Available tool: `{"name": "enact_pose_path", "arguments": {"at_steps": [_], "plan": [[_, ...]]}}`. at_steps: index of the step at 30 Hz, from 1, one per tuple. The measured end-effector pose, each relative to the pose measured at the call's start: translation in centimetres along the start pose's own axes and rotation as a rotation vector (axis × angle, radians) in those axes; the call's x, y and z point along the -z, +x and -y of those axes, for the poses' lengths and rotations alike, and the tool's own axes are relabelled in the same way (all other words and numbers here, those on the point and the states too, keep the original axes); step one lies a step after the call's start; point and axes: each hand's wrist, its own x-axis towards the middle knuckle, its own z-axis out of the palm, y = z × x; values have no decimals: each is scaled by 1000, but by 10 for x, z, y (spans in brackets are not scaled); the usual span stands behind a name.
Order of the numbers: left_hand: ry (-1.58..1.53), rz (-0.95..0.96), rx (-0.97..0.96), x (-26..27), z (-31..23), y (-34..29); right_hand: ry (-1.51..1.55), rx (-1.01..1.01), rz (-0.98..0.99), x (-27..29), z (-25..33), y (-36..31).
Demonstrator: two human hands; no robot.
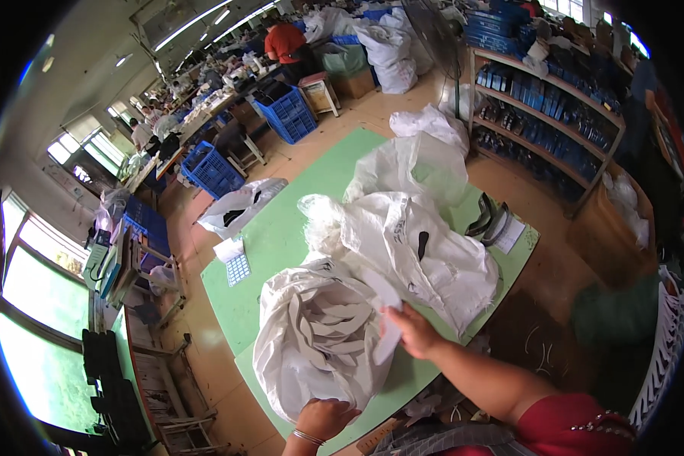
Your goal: Sorting and organizing white shoe components on a machine and into bags.
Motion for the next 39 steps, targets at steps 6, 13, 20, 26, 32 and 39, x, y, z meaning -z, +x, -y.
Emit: {"name": "enact_pose_path", "arguments": {"at_steps": [6, 13, 20, 26, 32, 39], "plan": [[76, -280, -6, 32, 19, -21, -1394, 100, 739, -107, -88, 51], [-169, -463, 442, 88, 35, -60, -1887, -190, 831, -125, -49, 51], [33, -364, 834, 26, 109, -6, -1106, 347, 343, -33, -57, 32], [-7, -343, 849, 8, 128, 23, -1584, -177, -455, 58, -77, 71], [-291, -705, 759, 11, 143, 22, -1658, -227, -241, 47, -61, 88], [-1004, -1162, 705, 98, 188, -4, -1551, 353, -118, -48, 69, 58]]}}
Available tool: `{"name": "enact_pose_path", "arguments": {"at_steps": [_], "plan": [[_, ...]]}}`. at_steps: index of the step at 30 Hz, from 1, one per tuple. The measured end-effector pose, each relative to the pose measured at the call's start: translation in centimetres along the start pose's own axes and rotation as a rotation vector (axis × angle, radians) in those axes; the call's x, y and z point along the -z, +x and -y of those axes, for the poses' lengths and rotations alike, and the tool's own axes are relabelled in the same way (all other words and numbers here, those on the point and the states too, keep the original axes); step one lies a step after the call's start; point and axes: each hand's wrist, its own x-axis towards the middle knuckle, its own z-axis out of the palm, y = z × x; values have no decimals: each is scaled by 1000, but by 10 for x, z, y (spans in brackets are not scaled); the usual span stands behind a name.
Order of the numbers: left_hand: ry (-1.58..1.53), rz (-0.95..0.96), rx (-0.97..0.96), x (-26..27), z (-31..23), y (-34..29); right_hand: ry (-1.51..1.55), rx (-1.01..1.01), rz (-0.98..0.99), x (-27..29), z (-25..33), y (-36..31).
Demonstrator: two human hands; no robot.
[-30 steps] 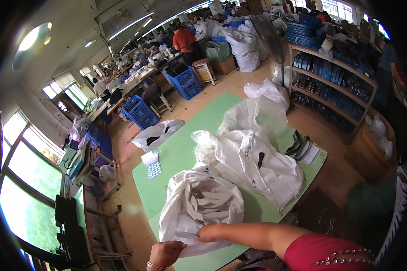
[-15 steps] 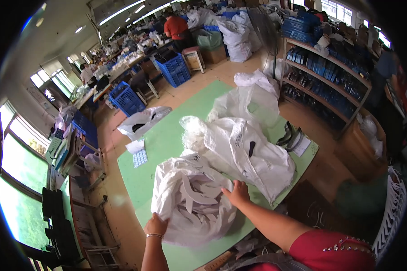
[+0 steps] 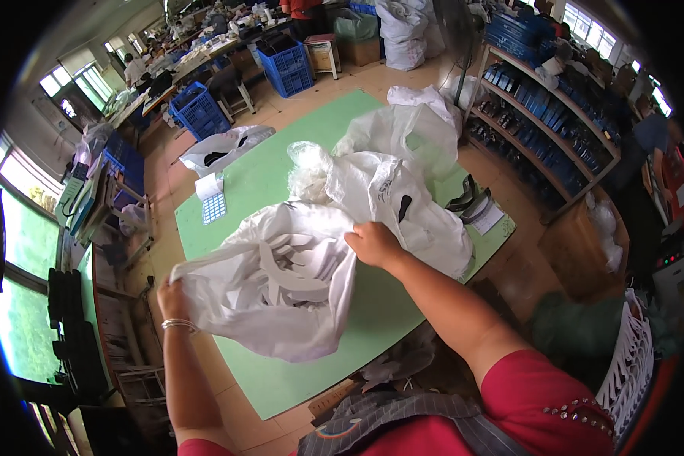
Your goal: Sorting and organizing white shoe components on a machine and into bags.
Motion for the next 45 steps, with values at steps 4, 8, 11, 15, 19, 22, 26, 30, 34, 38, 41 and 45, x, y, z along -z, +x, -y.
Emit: {"name": "enact_pose_path", "arguments": {"at_steps": [4, 8, 11, 15, 19, 22, 26, 30, 34, 38, 41, 45], "plan": [[-254, -151, -282, 76, -77, 71, 160, 175, -143, 46, 60, 17], [-401, -173, -351, 122, -127, 97, 409, 104, -307, 64, 68, 47], [527, -274, -505, 121, -106, 99, 643, -137, -242, 47, 48, 85], [648, -3, -642, 44, -82, 40, 441, -115, -69, 21, 23, 71], [933, -83, -816, -27, -75, -27, 585, -161, 1, 10, -37, -8], [1093, -88, -1080, -68, -95, -75, 565, -231, -81, 18, -83, -105], [1011, 2, -1637, -143, -118, -146, 159, -399, -271, 39, -142, -262], [796, 651, -1556, -257, -133, -208, 120, -669, -538, 110, -134, -432], [329, 1165, -1750, -346, -174, -402, -24, -879, -1098, 157, -62, -615], [111, 1798, -1837, -354, -184, -616, -177, -1302, -1490, 135, 14, -767], [-74, 2183, -1675, -283, -176, -768, -268, -1574, -1629, 87, 62, -867], [-149, 2480, -1545, -264, -121, -944, -505, -1844, -1355, 59, 114, -933]]}}
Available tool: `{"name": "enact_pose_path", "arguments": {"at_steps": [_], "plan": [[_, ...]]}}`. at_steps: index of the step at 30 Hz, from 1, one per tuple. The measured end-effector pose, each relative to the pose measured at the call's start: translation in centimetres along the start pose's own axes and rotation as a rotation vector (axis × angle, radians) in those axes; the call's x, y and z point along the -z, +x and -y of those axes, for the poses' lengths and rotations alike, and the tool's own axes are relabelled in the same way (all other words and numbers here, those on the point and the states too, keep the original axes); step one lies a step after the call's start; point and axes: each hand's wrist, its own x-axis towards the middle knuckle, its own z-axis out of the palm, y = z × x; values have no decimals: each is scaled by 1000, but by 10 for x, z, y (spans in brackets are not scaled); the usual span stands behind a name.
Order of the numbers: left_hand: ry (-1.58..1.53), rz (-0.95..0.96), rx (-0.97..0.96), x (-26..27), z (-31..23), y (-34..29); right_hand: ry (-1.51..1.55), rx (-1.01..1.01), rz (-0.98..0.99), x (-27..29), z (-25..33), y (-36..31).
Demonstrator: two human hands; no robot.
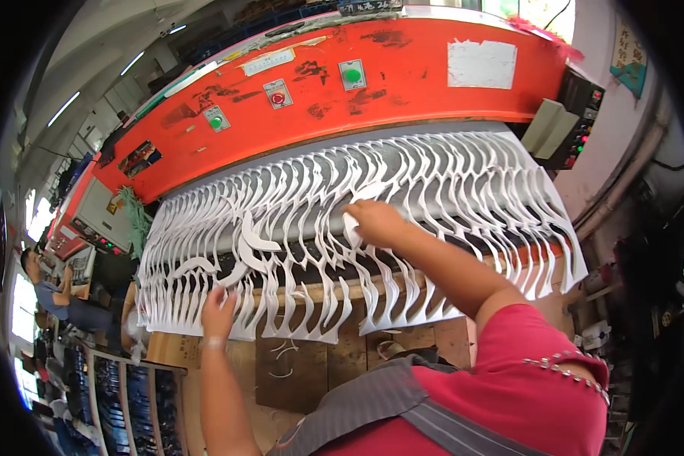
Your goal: Sorting and organizing white shoe components on a machine and into bags.
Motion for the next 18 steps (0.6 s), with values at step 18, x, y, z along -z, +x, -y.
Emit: {"name": "enact_pose_path", "arguments": {"at_steps": [18], "plan": [[-35, -291, 353, -26, 27, 149, -28, 616, 300, -34, -97, 110]]}}
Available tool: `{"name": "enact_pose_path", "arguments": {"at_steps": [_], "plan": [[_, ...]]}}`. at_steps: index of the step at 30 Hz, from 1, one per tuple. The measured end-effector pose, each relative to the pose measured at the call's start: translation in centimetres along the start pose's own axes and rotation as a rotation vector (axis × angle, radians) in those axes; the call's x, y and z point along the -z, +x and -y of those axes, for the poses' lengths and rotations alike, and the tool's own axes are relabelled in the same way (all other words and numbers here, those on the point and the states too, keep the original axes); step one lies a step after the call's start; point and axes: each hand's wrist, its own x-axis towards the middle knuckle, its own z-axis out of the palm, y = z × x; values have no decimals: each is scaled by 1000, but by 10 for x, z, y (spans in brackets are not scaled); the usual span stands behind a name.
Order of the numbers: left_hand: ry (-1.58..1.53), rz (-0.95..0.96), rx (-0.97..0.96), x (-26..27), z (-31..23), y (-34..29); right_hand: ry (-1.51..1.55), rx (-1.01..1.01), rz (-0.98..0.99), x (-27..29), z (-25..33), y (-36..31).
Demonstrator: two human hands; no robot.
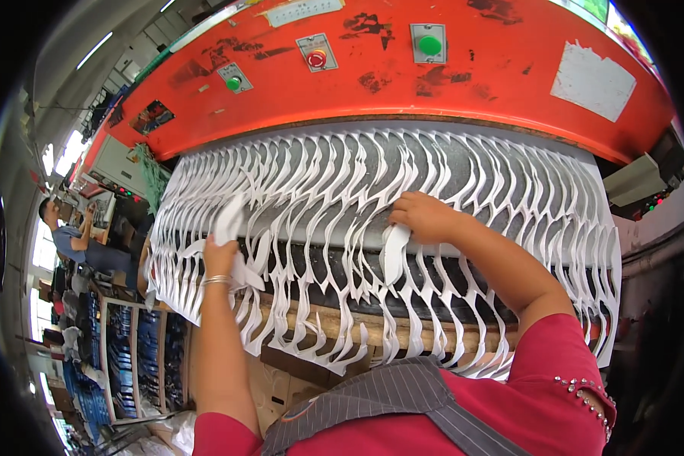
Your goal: Sorting and organizing white shoe components on a machine and into bags.
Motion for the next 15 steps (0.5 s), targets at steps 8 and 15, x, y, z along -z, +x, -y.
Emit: {"name": "enact_pose_path", "arguments": {"at_steps": [8, 15], "plan": [[450, 737, -260, 30, -10, -28, 442, -108, -124, 49, -24, 11], [705, 402, -404, 1, -11, -72, 815, -377, -183, 59, 45, 173]]}}
